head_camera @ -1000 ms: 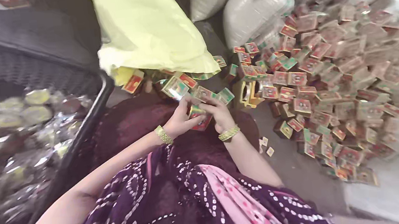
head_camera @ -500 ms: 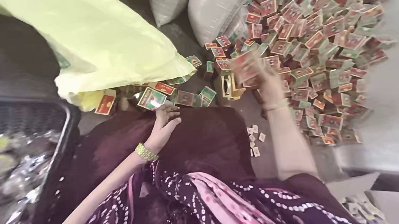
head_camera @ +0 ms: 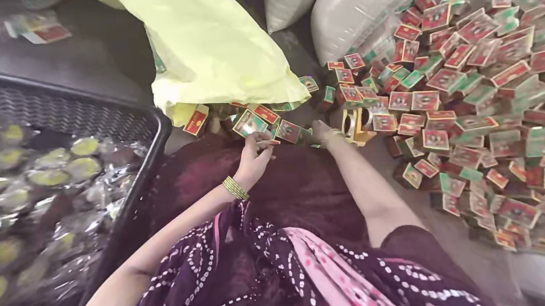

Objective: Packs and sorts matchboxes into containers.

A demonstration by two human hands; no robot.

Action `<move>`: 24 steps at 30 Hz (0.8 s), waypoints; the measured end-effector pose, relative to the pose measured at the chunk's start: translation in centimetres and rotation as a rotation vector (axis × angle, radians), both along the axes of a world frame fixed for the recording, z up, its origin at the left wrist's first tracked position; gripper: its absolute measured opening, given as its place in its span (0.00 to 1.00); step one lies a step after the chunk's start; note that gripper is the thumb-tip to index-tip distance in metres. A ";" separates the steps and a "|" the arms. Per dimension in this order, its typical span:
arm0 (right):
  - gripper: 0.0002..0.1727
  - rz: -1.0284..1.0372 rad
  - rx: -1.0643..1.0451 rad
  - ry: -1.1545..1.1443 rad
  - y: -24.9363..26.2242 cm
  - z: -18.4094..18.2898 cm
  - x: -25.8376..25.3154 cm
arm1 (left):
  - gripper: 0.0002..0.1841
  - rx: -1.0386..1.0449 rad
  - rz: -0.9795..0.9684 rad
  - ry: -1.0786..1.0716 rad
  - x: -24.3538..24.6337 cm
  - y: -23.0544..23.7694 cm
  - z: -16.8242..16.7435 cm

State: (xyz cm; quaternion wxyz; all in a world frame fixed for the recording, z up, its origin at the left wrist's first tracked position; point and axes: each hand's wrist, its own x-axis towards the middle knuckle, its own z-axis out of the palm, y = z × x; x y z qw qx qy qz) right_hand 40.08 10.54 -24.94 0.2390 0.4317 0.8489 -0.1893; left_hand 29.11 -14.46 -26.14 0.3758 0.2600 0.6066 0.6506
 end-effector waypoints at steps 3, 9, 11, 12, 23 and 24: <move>0.40 -0.155 -0.028 -0.067 -0.2 -2.1 -1.7 | 0.21 -0.018 -0.003 0.012 -0.4 0.0 0.1; 0.25 -0.360 -0.282 0.291 1.3 -3.4 0.0 | 0.18 -0.034 -0.034 0.002 -0.5 0.3 0.3; 0.25 -0.389 -0.214 0.344 1.1 -2.1 0.1 | 0.17 -0.041 -0.058 0.065 -0.4 0.3 0.3; 0.26 -0.421 -0.150 0.401 0.8 -1.2 0.2 | 0.17 -0.032 -0.069 0.127 -0.4 0.2 0.2; 0.29 -0.686 -0.668 1.113 -13.7 12.0 3.1 | 0.38 0.108 0.090 1.081 1.4 -0.4 0.9; 0.28 -0.666 -0.698 1.096 -14.6 12.7 3.1 | 0.35 0.122 0.132 1.108 1.4 -0.7 1.0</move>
